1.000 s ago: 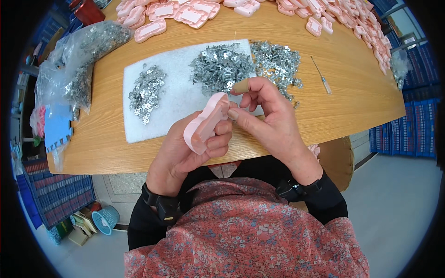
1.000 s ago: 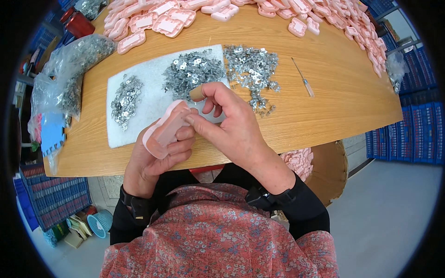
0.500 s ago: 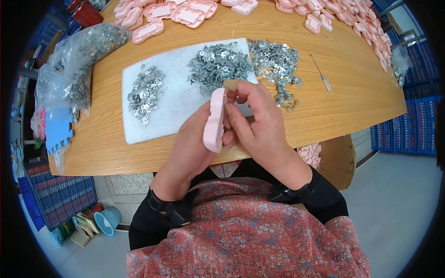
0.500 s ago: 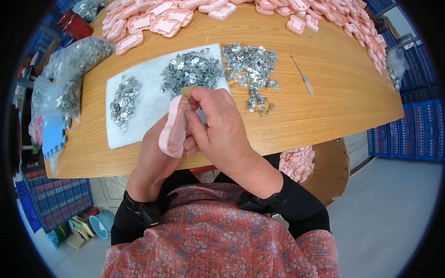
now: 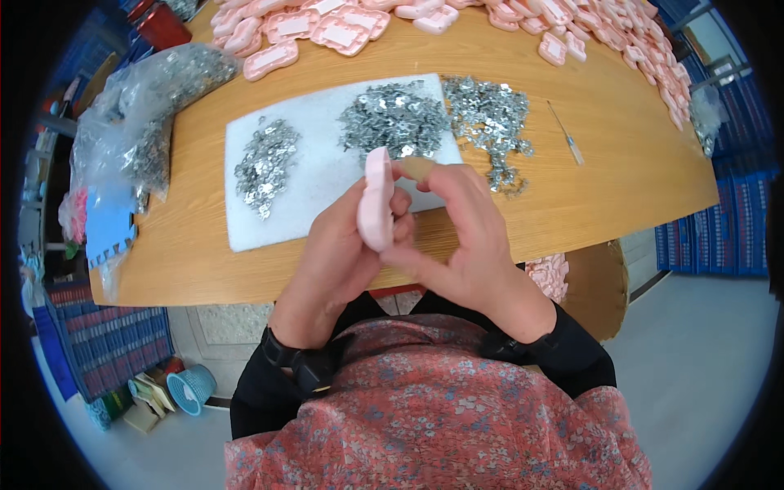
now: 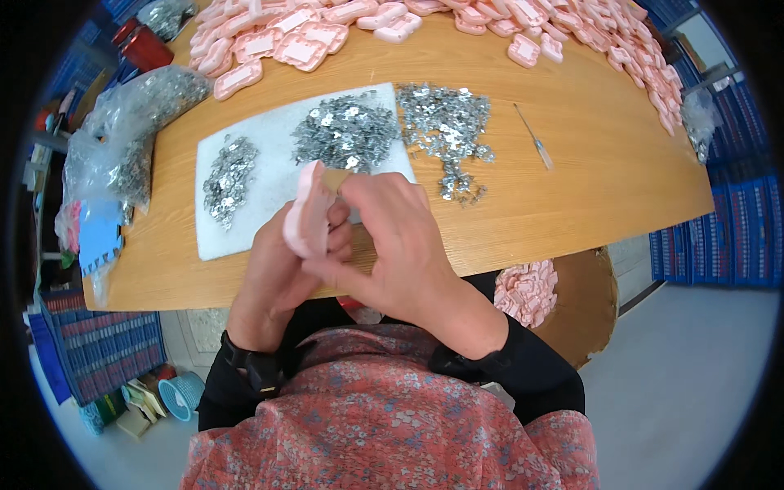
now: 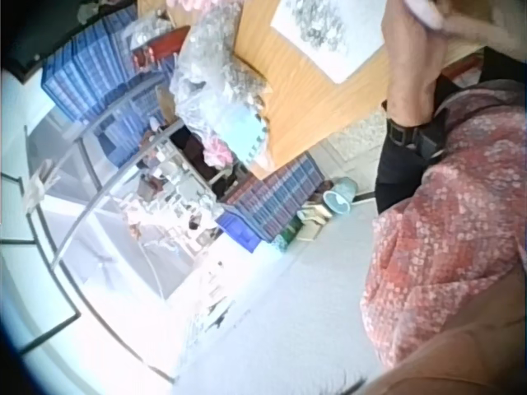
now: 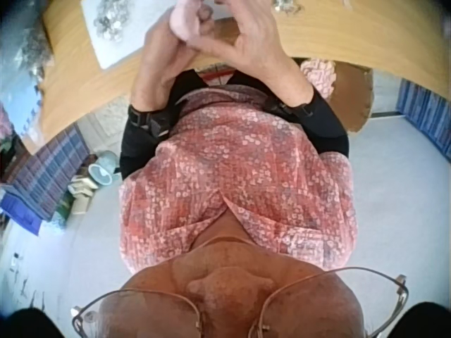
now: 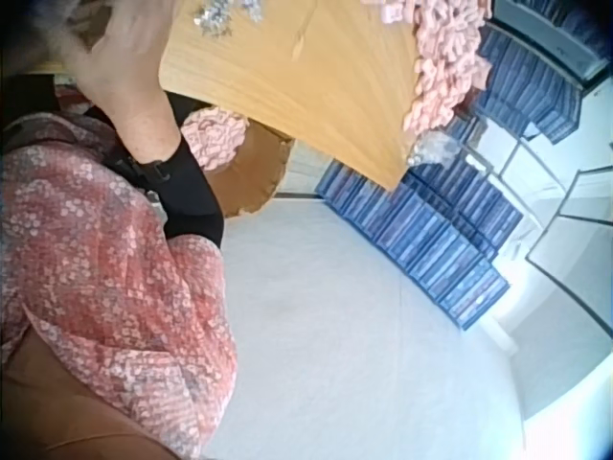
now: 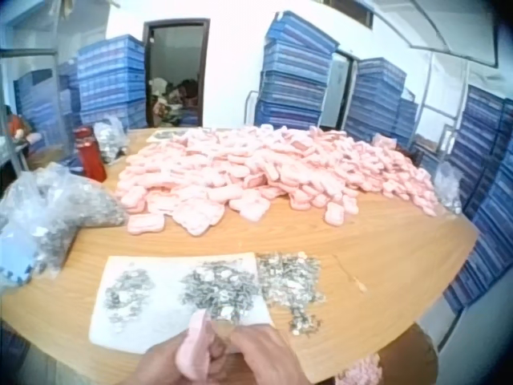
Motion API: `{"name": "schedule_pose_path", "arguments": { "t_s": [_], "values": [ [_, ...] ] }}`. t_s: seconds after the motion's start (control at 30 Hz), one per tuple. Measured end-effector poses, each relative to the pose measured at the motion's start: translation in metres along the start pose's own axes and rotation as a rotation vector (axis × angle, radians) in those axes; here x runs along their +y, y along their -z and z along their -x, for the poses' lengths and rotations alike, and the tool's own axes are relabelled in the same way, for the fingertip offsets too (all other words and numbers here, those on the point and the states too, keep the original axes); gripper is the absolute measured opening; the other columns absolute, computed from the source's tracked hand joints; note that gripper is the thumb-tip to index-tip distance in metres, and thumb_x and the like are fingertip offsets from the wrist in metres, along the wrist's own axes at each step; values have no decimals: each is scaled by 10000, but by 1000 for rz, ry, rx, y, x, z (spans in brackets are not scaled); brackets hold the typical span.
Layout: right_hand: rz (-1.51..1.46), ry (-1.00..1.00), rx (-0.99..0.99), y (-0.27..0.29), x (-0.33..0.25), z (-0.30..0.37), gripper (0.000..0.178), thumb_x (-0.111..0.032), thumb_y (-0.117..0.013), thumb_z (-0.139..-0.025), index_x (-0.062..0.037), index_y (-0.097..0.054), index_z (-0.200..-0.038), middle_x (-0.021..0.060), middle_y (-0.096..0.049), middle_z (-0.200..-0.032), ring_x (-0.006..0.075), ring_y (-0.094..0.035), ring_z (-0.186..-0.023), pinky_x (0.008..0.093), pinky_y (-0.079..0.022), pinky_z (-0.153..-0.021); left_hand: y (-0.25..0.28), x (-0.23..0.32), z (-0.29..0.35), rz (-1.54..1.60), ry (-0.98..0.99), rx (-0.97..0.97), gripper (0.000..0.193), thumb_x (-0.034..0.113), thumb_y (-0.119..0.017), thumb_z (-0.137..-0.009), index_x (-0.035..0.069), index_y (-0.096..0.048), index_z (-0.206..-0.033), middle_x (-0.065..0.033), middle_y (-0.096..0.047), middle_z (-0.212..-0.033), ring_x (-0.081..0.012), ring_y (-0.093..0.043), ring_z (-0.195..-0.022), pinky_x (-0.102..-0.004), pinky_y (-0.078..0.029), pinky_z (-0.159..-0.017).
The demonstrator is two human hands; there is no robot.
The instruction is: The person sits at a workbench and assembles small pink plastic cases by inserting metal components into them. They pick up a case, insert a metal piece, and then insert a second metal piece, repeating this process for multiple units. The person handles the components by hand and places the finished items into a pile on the table.
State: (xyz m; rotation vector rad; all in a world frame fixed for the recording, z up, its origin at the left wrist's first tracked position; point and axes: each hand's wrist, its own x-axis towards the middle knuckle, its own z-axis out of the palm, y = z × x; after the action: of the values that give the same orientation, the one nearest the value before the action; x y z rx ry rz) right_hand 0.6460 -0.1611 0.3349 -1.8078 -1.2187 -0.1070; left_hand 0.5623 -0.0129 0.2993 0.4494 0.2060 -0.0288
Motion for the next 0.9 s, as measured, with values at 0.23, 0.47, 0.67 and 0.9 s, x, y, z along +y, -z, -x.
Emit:
{"name": "schedule_pose_path", "arguments": {
  "t_s": [0.23,0.47,0.67,0.9],
  "values": [
    [-376,-375,106,12,11,14,421,-95,-724,-857,11,-582,-1239,59,-672,-1029,102,-597,-832,255,-467,-743,-13,-7,7,-314,-96,172,338,249,-449,-1048,31,-483,-1304,-87,-609,-1179,-198,-608,-1063,-340,-513,-909],
    [-483,-423,-405,30,3,2,358,-43,-664,-876,-7,-598,-1226,34,-673,-956,61,-586,-821,227,-475,-710,-5,31,30,-848,-57,-141,478,278,-461,-1055,29,-380,-1455,-93,-639,-1145,-147,-617,-1045,-316,-513,-881],
    [-199,-187,-275,11,-3,-48,263,-91,-701,-841,-40,-654,-1095,45,-686,-915,173,-637,-812,327,-499,-730,16,44,57,-593,233,-137,654,490,-422,-1045,58,-322,-1526,-88,-642,-1036,-160,-653,-848,-308,-551,-734],
    [336,221,-372,-42,26,-90,232,-12,-689,-800,-83,-674,-1020,69,-671,-889,264,-609,-890,379,-489,-834,33,43,69,-371,90,1,597,492,-368,-1057,89,-378,-1498,-55,-608,-973,-135,-621,-806,-288,-553,-744]
  ]
}}
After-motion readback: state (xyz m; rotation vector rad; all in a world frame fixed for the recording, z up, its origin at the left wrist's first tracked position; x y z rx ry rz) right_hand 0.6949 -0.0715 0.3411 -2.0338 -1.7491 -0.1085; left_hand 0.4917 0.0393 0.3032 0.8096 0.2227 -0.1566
